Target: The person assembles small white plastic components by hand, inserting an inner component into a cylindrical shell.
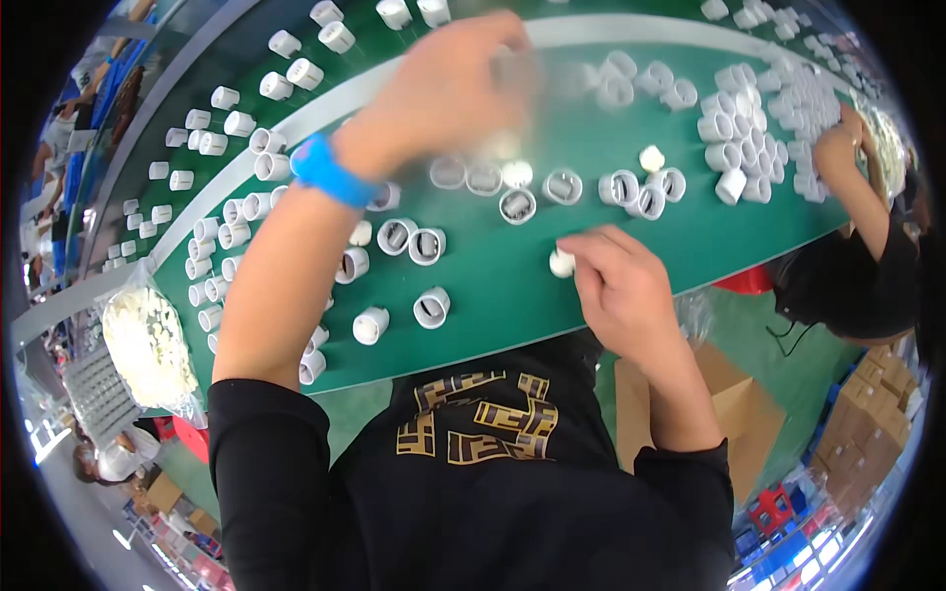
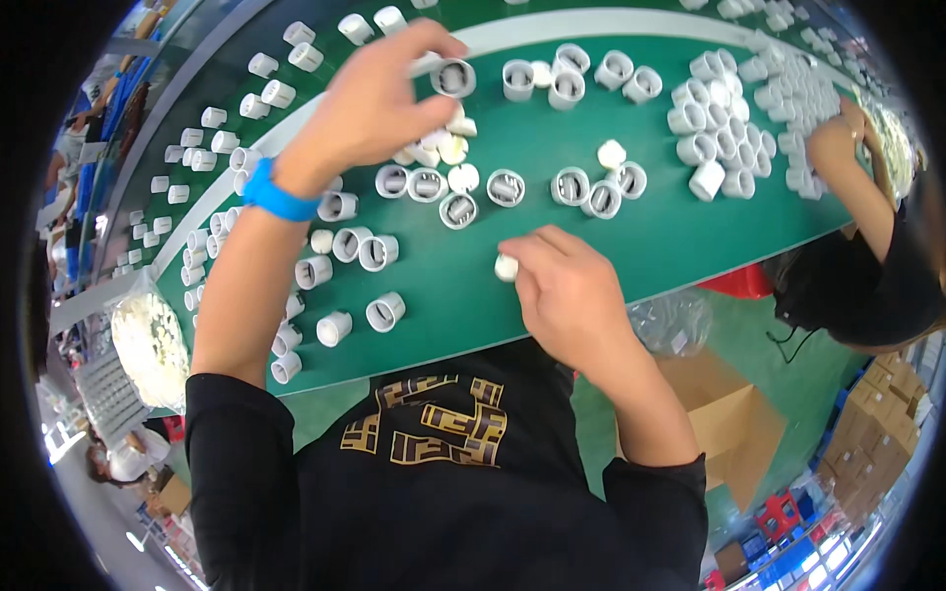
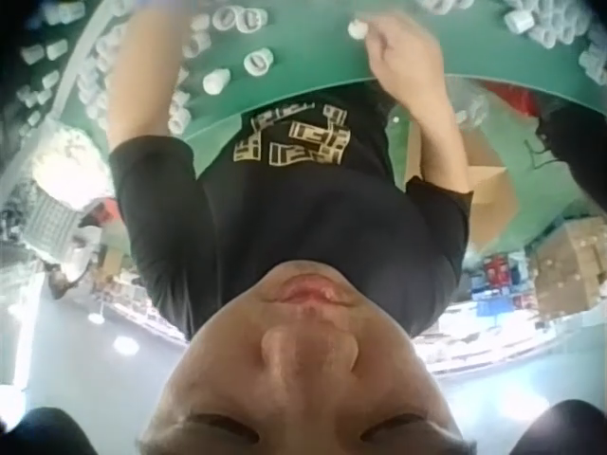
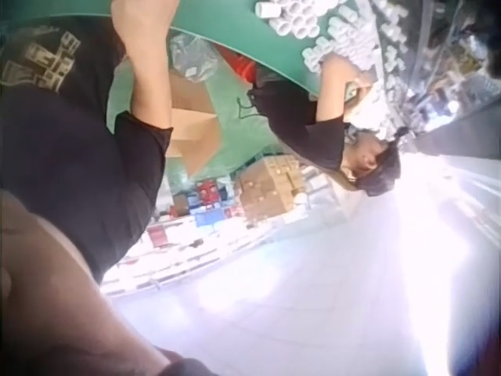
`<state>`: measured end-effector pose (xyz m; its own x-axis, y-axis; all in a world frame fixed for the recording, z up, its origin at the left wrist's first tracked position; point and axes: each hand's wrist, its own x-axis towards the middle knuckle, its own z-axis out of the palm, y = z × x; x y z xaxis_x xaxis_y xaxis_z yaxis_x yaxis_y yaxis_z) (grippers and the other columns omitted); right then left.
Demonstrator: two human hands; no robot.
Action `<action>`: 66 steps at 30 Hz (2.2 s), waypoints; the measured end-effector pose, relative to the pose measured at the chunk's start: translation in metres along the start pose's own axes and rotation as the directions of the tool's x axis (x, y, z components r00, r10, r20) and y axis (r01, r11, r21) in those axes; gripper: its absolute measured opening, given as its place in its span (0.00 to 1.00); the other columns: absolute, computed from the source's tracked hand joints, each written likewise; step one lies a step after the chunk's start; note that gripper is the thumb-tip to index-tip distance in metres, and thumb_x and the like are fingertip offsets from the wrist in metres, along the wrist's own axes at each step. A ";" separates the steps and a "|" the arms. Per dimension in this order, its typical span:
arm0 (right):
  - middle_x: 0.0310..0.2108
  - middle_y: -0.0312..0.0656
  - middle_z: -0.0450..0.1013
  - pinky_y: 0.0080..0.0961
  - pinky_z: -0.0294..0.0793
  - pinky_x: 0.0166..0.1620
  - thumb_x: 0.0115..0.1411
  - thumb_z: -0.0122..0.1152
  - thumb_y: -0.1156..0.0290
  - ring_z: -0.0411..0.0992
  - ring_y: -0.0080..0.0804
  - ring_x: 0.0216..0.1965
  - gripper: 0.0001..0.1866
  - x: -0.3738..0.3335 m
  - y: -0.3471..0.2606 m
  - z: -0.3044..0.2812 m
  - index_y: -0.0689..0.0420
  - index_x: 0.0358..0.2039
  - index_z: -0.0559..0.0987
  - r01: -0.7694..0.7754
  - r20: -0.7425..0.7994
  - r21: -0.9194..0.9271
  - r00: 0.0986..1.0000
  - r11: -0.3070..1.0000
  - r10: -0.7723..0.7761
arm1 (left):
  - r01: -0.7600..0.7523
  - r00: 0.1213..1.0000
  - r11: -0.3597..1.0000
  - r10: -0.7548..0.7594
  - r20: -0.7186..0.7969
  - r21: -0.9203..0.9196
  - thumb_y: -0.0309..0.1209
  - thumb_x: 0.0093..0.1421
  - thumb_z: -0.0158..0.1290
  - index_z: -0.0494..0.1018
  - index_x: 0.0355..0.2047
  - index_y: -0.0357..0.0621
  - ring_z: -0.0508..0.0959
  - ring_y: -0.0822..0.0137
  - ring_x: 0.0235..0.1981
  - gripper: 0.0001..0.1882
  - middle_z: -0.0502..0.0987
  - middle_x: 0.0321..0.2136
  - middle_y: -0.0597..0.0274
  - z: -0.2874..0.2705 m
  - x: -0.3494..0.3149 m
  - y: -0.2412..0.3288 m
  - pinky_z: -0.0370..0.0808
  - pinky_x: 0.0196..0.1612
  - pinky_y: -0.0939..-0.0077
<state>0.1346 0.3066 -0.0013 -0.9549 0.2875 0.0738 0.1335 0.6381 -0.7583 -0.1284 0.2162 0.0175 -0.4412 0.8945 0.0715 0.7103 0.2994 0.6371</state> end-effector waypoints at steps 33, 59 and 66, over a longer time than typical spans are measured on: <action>0.39 0.43 0.80 0.27 0.78 0.38 0.45 0.79 0.78 0.79 0.37 0.36 0.22 0.014 -0.077 0.004 0.59 0.43 0.83 0.279 -0.010 0.284 0.957 0.917 -0.288 | -0.077 0.964 0.783 -0.101 -0.247 -0.618 0.20 0.51 0.65 0.76 0.52 0.42 0.81 0.58 0.50 0.26 0.80 0.50 0.54 0.032 -0.200 0.050 0.77 0.53 0.68; 0.31 0.39 0.78 0.23 0.77 0.35 0.56 0.69 0.80 0.78 0.28 0.32 0.08 0.014 -0.078 0.022 0.60 0.35 0.79 -0.090 0.060 0.433 0.996 0.897 0.071 | -0.013 0.986 0.869 -0.072 -0.152 -0.495 0.21 0.52 0.66 0.79 0.48 0.43 0.83 0.57 0.45 0.21 0.82 0.47 0.55 0.019 -0.190 0.055 0.80 0.45 0.68; 0.31 0.40 0.77 0.24 0.77 0.35 0.56 0.71 0.77 0.76 0.27 0.31 0.08 0.060 -0.064 -0.001 0.60 0.35 0.80 -0.025 0.239 0.323 0.969 0.946 -0.056 | -0.070 0.993 0.938 0.031 -0.118 -0.340 0.22 0.52 0.63 0.77 0.48 0.42 0.82 0.53 0.41 0.21 0.81 0.41 0.53 -0.007 -0.163 0.044 0.80 0.42 0.65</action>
<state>0.0692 0.2840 0.0525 -0.9966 0.0720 -0.0405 0.0641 0.3658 -0.9285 -0.0289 0.0813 0.0396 -0.4804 0.8581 0.1813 0.5102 0.1053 0.8536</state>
